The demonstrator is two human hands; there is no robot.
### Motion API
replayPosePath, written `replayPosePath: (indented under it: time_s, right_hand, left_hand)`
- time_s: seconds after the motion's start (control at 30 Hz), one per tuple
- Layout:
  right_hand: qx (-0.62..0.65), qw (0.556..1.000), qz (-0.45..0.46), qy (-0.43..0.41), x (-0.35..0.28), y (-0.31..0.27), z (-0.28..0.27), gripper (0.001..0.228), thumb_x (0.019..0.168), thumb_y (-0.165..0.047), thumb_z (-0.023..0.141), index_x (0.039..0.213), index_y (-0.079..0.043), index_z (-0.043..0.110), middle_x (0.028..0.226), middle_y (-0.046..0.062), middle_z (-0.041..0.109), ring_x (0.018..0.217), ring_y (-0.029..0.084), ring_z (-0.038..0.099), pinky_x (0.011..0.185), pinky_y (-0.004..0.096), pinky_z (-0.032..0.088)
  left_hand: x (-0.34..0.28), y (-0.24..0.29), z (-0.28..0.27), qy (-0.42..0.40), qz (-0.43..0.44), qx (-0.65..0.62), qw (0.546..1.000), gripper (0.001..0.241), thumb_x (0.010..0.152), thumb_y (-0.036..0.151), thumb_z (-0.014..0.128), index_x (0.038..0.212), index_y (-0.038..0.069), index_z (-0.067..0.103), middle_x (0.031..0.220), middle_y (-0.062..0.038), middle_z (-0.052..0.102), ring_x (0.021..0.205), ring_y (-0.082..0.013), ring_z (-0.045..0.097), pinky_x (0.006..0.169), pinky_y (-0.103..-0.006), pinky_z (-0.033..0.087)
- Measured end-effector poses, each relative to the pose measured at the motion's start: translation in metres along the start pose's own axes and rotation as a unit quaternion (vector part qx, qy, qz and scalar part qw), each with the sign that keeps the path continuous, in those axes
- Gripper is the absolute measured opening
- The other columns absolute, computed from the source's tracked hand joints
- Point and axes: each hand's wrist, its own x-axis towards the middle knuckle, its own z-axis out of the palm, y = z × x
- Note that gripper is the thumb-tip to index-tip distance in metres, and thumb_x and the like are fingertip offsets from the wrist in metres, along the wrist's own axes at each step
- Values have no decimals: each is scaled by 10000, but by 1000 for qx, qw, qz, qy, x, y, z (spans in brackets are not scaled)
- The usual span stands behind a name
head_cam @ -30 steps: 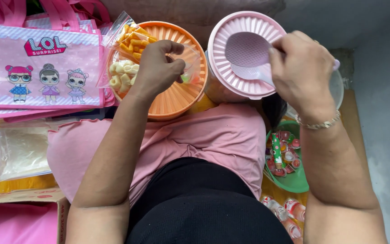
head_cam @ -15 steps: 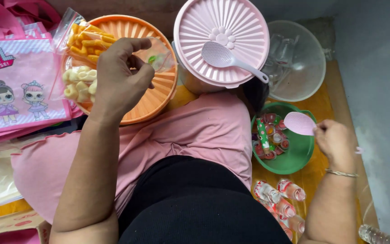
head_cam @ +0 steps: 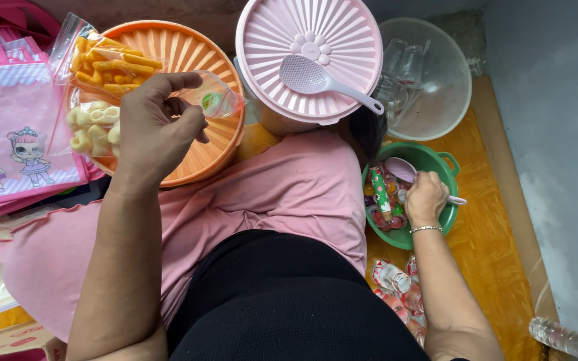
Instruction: Filling small plastic bags with snacks and placing them into pink gift bags.
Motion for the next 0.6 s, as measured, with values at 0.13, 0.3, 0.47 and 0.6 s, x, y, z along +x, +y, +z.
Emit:
replayPosePath:
  time_s: [0.13,0.3,0.47,0.6]
  right_hand:
    - [86,977,76,-177,-9,11,29,155,791,-191,506,839,-101,624,797,116,573,782,361,570,683,466,458]
    - [215,932,137,-256,-5,31,42,130,789,-215,554,786,-143,662,759,95,620,826,328,577,670,409,462]
    - [423,823,287,-247,-3,40,22,128,796,-89,542,870,-21,621,598,137,541,463,179,537,416,285,487]
    - [426,831,256,-251,-1,45,-14,149,778,-68,535,888,8,600,635,104,545,480,114,505,423,204,410]
  left_hand:
    - [-2,2,3,10,10,-17,1000,308,700,-134,451,1001,-175,501,788,-282,512,529,-212,558,457,-278,534]
    - [-1,9,-1,18,-11,-17,1000,337,673,-109,460,1003,-156,511,612,-189,499,474,-200,561,428,-251,526]
    - [1,7,-3,18,-36,-49,998,332,651,-98,468,973,-118,546,589,-176,518,466,-177,574,436,-256,543]
    - [0,5,-1,-7,-29,-56,998,325,677,-105,465,995,-130,530,596,-181,502,478,-189,568,440,-259,536]
